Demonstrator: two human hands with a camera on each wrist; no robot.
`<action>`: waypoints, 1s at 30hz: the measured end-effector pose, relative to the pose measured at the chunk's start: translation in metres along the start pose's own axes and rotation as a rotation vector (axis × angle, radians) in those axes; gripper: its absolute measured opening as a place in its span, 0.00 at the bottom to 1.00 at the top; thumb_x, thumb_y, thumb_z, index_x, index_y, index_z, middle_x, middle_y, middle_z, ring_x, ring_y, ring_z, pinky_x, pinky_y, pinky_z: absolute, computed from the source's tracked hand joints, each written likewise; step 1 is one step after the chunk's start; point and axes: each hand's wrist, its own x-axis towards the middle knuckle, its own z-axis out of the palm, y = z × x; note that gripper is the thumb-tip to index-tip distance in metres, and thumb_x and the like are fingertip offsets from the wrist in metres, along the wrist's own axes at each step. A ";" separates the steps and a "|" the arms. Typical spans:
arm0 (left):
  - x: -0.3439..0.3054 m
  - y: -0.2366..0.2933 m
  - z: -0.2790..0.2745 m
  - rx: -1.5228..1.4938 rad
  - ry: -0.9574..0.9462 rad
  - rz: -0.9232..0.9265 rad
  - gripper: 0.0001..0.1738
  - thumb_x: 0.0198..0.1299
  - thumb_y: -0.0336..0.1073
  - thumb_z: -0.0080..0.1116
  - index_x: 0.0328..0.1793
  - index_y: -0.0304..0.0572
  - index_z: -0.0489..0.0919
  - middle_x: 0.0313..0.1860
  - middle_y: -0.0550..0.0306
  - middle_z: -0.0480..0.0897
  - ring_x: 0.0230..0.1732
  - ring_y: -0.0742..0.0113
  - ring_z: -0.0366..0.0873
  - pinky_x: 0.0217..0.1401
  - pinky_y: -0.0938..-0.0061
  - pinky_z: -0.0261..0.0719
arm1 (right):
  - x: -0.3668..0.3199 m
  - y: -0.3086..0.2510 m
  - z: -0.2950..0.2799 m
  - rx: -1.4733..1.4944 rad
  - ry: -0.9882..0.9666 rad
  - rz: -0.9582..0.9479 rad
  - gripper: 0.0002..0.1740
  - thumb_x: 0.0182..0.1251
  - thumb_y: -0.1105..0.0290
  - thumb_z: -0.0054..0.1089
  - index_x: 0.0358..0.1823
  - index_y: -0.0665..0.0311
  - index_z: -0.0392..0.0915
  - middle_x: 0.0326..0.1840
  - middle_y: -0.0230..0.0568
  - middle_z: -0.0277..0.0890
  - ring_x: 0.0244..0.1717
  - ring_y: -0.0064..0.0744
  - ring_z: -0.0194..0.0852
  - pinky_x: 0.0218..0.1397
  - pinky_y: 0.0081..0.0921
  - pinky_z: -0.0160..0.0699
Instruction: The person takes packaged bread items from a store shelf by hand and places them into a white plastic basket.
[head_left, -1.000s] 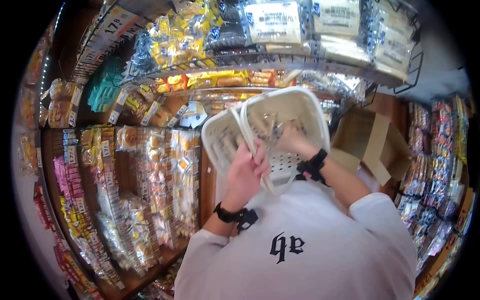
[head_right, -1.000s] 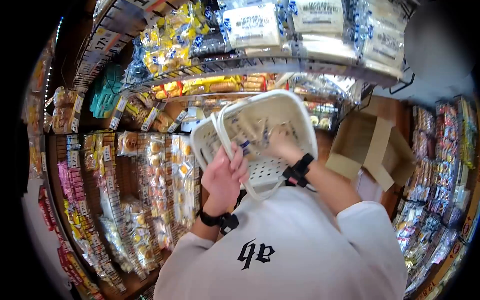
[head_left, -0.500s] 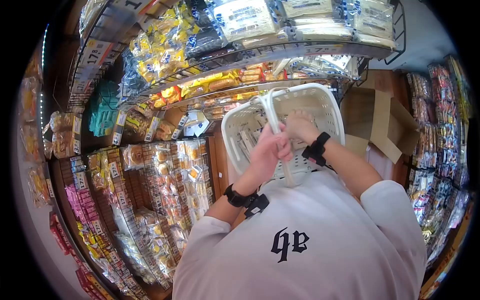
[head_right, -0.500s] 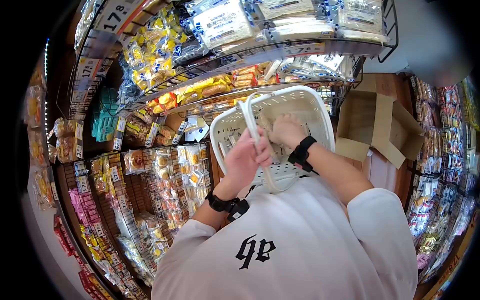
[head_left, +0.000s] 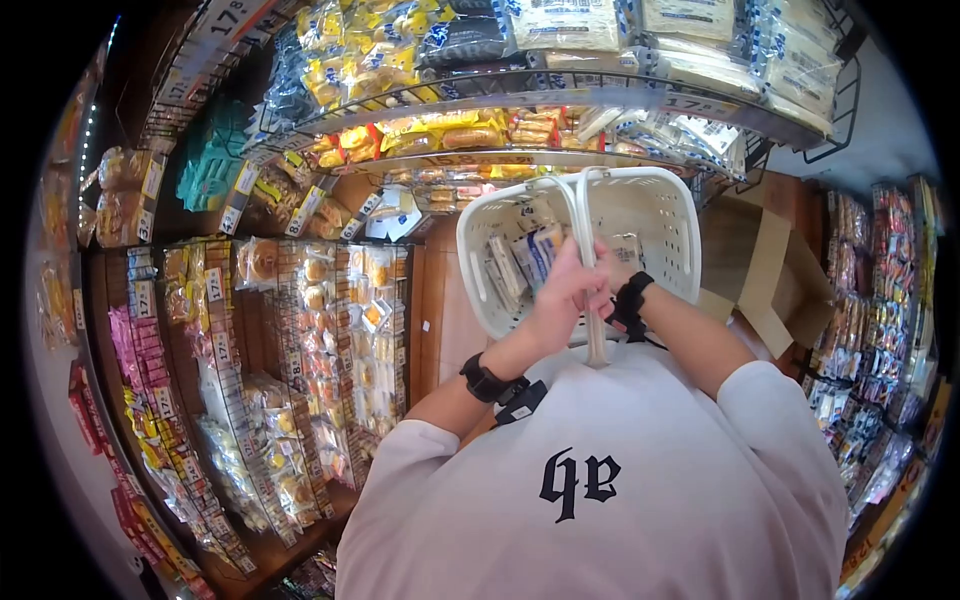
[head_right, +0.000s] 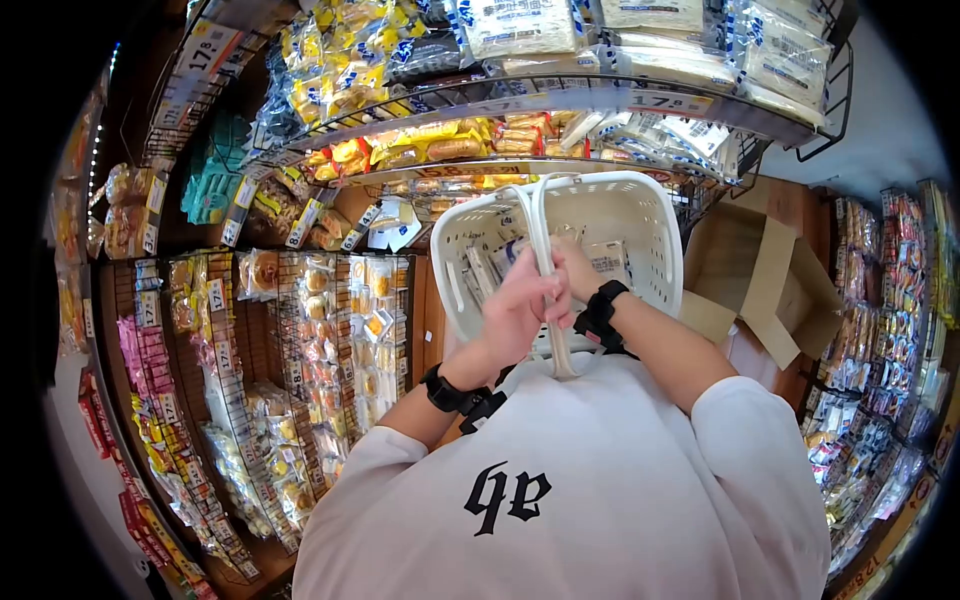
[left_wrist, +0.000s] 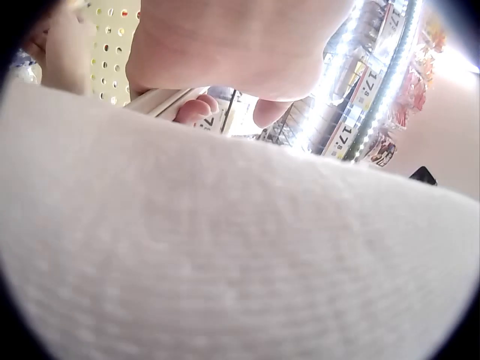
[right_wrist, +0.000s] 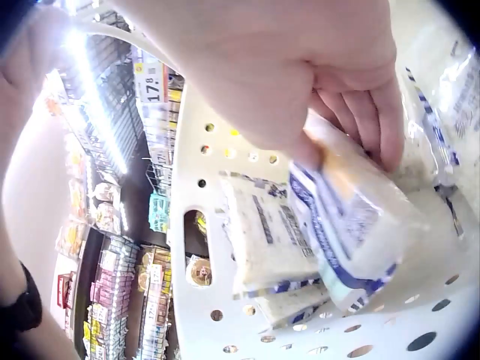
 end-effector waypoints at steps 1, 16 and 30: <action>-0.001 0.002 -0.003 -0.008 0.039 -0.003 0.21 0.57 0.38 0.52 0.55 0.44 0.64 0.32 0.62 0.65 0.26 0.72 0.64 0.35 0.70 0.69 | 0.007 0.003 -0.005 -0.123 -0.010 0.029 0.10 0.63 0.67 0.53 0.29 0.66 0.77 0.28 0.44 0.78 0.26 0.34 0.79 0.28 0.31 0.79; 0.003 0.004 -0.015 -0.053 0.152 -0.004 0.16 0.61 0.40 0.47 0.53 0.45 0.67 0.31 0.62 0.67 0.27 0.69 0.65 0.37 0.68 0.67 | 0.001 -0.056 -0.016 0.186 -0.229 0.495 0.21 0.57 0.68 0.60 0.52 0.66 0.78 0.27 0.48 0.82 0.32 0.45 0.84 0.38 0.36 0.81; -0.004 0.006 -0.019 -0.058 0.102 0.002 0.16 0.61 0.39 0.48 0.54 0.46 0.68 0.31 0.62 0.66 0.27 0.70 0.65 0.36 0.69 0.67 | 0.040 -0.017 -0.082 -1.069 -0.031 0.004 0.32 0.40 0.70 0.77 0.52 0.66 0.78 0.49 0.51 0.81 0.53 0.50 0.80 0.58 0.38 0.77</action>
